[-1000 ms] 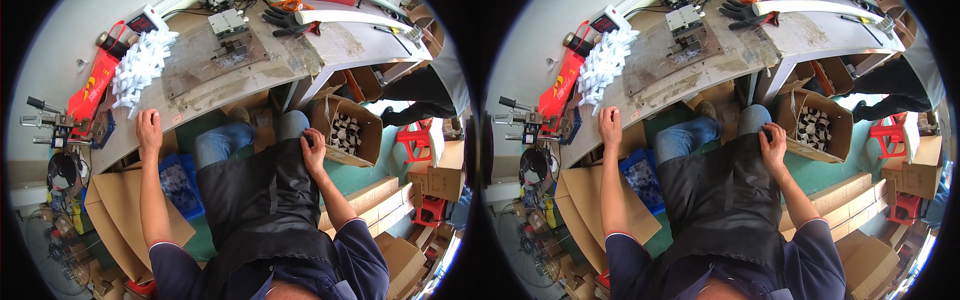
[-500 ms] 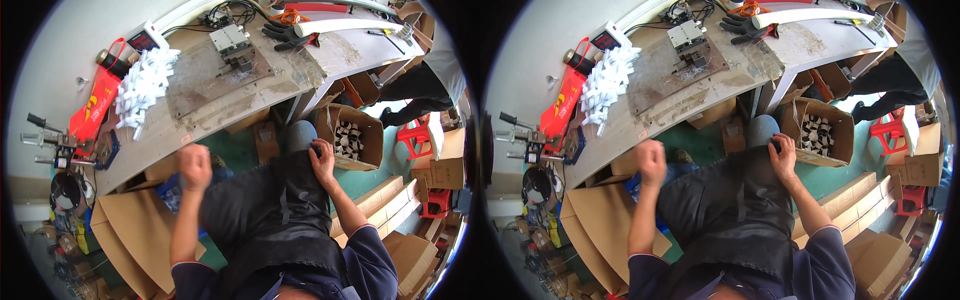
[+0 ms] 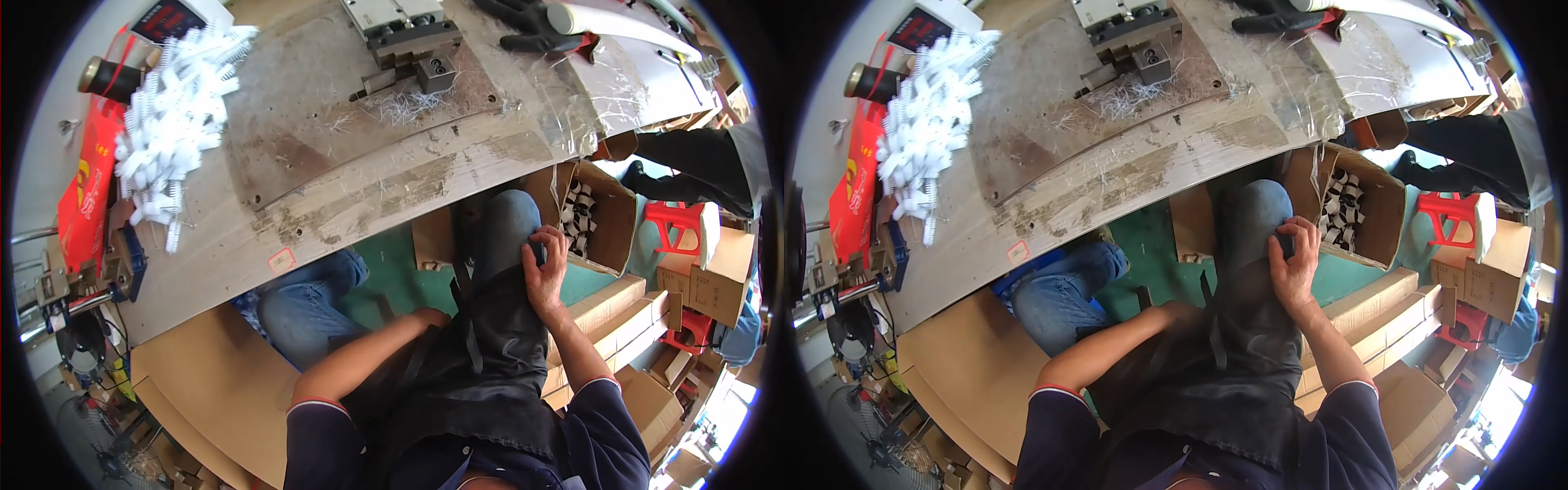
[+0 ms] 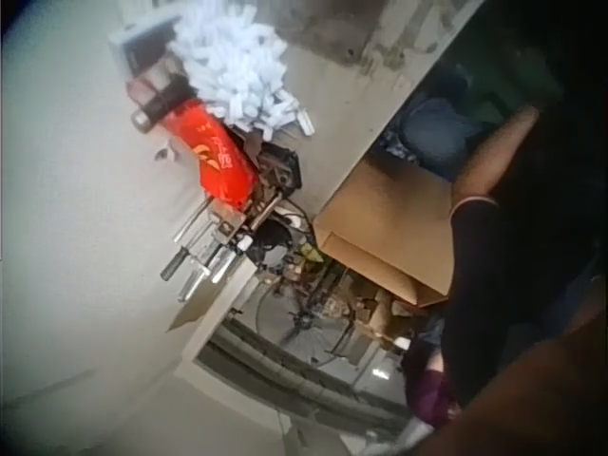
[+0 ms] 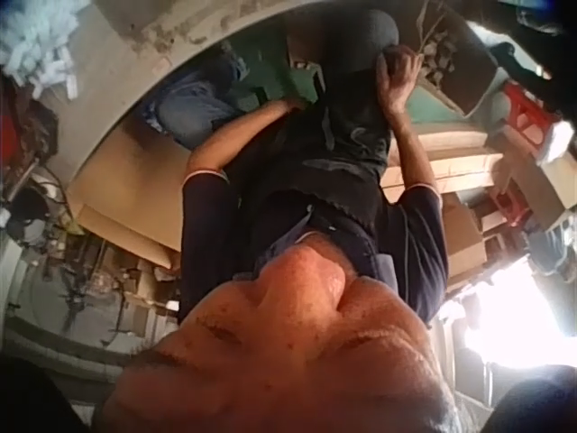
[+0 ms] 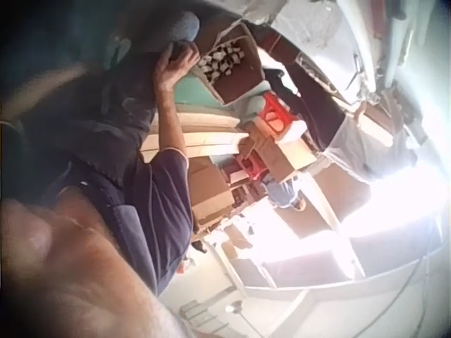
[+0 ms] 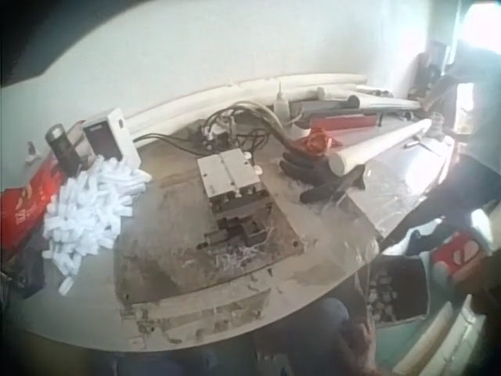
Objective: The recorder is assembling small white brushes by inserting bristles into plastic holders using a manual press jig in a workshop environment.
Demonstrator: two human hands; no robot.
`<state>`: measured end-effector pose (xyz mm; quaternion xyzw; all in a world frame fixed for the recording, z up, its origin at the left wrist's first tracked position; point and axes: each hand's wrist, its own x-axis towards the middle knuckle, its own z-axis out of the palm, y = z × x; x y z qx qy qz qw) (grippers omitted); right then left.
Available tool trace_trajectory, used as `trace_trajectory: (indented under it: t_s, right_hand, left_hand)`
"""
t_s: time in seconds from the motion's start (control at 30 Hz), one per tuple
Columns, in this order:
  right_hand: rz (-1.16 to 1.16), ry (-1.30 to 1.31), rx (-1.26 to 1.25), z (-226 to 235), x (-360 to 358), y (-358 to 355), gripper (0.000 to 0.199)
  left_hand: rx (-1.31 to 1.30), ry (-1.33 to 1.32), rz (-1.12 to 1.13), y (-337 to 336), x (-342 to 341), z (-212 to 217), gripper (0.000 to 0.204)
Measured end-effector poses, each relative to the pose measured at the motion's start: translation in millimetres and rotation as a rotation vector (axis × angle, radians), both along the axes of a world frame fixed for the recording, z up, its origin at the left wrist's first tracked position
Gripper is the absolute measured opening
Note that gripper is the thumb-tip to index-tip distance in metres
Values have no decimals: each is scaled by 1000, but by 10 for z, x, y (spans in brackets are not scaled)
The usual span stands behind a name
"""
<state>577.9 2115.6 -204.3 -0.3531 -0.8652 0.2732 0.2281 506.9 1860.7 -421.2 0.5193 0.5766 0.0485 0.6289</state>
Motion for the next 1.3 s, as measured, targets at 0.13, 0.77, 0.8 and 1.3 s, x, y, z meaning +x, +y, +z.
trace_trajectory:
  t_s: [0.13, 0.77, 0.8, 1.3]
  right_hand:
    - [50, -13, -86, -91, -144, 9, 22]
    - [-52, -49, -145, -260, -458, 5, 23]
    - [-54, -43, -105, -314, -442, -26, 24]
    - [-327, 136, -353, -446, -57, -93, 33]
  left_hand:
    - [-78, -614, 187, -456, 112, -324, 33]
    - [-35, -691, -93, -906, -423, -2257, 28]
    - [-7, -663, -145, -779, -474, -2270, 28]
    - [301, 264, 604, -383, -1837, 1175, 34]
